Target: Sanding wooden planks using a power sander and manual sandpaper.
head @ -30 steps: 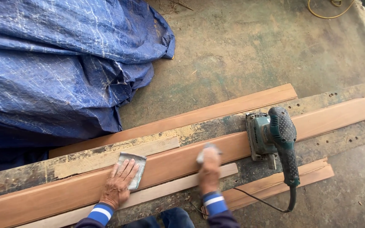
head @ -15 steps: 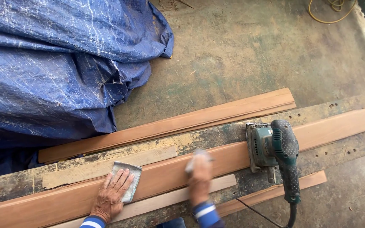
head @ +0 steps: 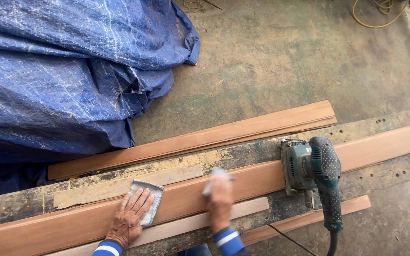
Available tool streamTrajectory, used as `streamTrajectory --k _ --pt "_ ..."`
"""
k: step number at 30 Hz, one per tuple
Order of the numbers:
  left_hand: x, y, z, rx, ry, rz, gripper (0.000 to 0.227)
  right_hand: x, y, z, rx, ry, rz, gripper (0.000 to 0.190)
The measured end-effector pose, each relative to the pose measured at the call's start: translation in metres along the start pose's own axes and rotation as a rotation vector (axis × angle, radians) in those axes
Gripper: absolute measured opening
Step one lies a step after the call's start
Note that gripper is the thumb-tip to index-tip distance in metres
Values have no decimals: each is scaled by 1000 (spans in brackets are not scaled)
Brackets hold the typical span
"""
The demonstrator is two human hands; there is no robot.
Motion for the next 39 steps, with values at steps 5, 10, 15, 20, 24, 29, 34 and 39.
streamTrajectory --k 5,10,15,20,24,29,34,39 --pt "-1 -1 3 16 18 18 85 -5 6 1 -307 -126 151 55" --pt "-1 1 4 -5 12 26 85 11 -32 -116 -85 81 123 34" --pt "1 2 1 -5 22 20 85 16 -8 -21 -263 -55 102 33" --pt "1 1 3 -18 9 65 87 -6 -42 -97 -251 -136 206 32" --pt "1 1 4 -36 14 83 87 -12 -52 -154 -73 33 245 28" --pt "1 -1 5 -16 6 56 83 8 -4 -19 -112 -104 51 40" --pt "-9 -3 -1 -13 -2 51 78 2 8 18 -322 -209 91 51" --pt "-12 -1 -1 -12 53 28 74 -10 -10 -62 -155 -111 101 47"
Point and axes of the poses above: each hand's wrist, its own y-axis away from the middle knuckle, its own x-axis out of the palm, z = x × y, the point moved 3 cm from there along -y, towards the middle knuckle, and after that the axes turned 4 degrees about z, right-handed, at the moved point
